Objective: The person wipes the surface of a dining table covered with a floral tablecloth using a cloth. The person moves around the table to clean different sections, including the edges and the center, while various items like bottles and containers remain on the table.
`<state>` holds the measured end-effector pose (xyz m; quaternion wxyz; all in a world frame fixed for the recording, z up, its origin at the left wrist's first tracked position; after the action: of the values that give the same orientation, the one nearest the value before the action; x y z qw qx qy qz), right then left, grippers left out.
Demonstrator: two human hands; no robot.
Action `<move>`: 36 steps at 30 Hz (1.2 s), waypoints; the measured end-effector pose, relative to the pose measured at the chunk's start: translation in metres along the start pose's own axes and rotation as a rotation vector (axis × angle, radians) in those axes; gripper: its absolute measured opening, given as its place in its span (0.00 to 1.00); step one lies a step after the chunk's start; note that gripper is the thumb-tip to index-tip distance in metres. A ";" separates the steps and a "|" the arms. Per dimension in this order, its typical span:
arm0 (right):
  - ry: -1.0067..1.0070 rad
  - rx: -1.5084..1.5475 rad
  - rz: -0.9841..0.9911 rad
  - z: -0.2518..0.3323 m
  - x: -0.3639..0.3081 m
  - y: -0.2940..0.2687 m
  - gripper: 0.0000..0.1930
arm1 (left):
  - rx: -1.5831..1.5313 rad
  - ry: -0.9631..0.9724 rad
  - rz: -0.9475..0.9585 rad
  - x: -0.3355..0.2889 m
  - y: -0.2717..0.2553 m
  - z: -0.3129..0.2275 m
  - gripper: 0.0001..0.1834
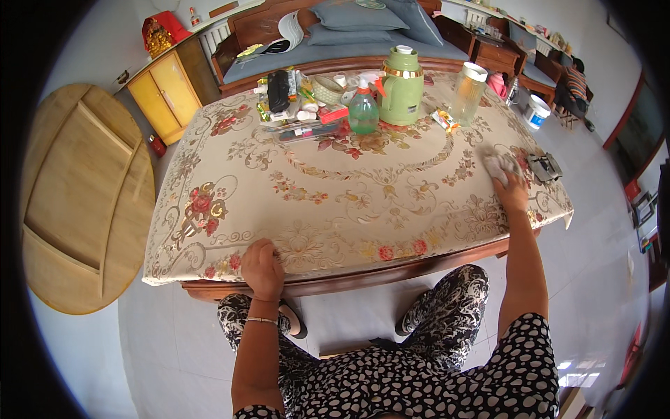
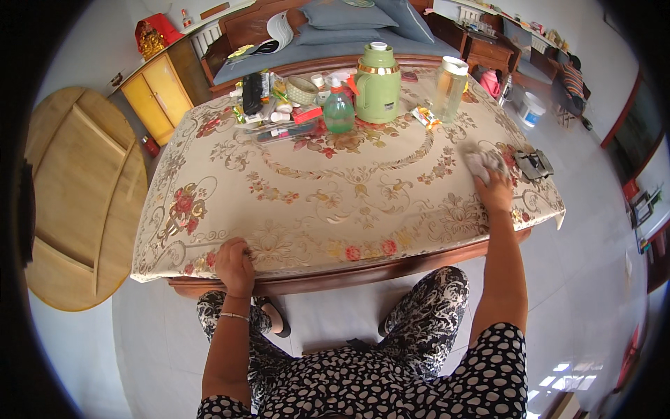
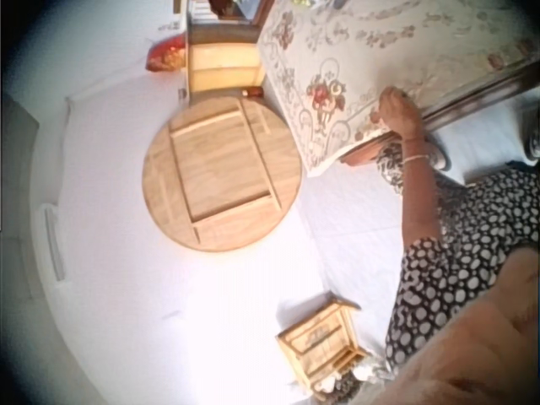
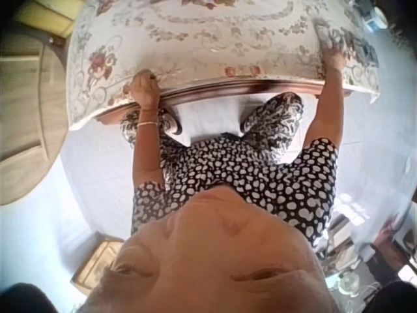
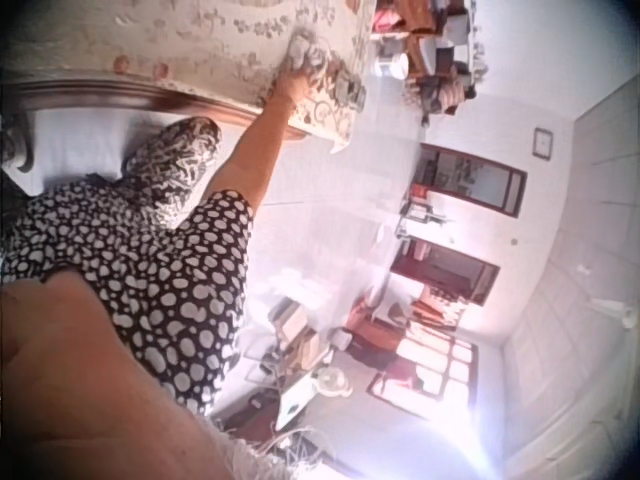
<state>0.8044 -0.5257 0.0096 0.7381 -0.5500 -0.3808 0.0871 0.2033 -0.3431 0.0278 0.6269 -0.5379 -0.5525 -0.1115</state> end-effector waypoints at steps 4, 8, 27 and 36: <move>0.027 -0.024 0.016 0.000 -0.028 -0.018 0.27 | 0.018 -0.032 -0.009 -0.003 0.001 0.001 0.08; -0.119 0.049 -0.026 0.055 -0.070 -0.040 0.26 | 0.027 -0.068 0.013 -0.004 0.000 0.002 0.08; -0.824 0.440 0.129 0.359 -0.213 -0.099 0.23 | 0.082 -0.105 -0.004 -0.012 -0.001 0.010 0.07; -1.173 0.743 0.239 0.441 -0.238 -0.115 0.25 | -0.379 -0.413 -0.324 -0.007 -0.021 0.017 0.13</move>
<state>0.3155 -0.3704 0.0458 0.5353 -0.1620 -0.5980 0.5742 0.1756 -0.3410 0.0301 0.3645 -0.5612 -0.7158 -0.1994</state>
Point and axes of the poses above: each hand's wrist, its own x-axis towards the middle knuckle, its own y-axis out of the palm, z = x × y, the point moved 4 cm from there along x, towards the middle knuckle, and after that the axes turned 4 degrees about -x, right-handed, at the moved point
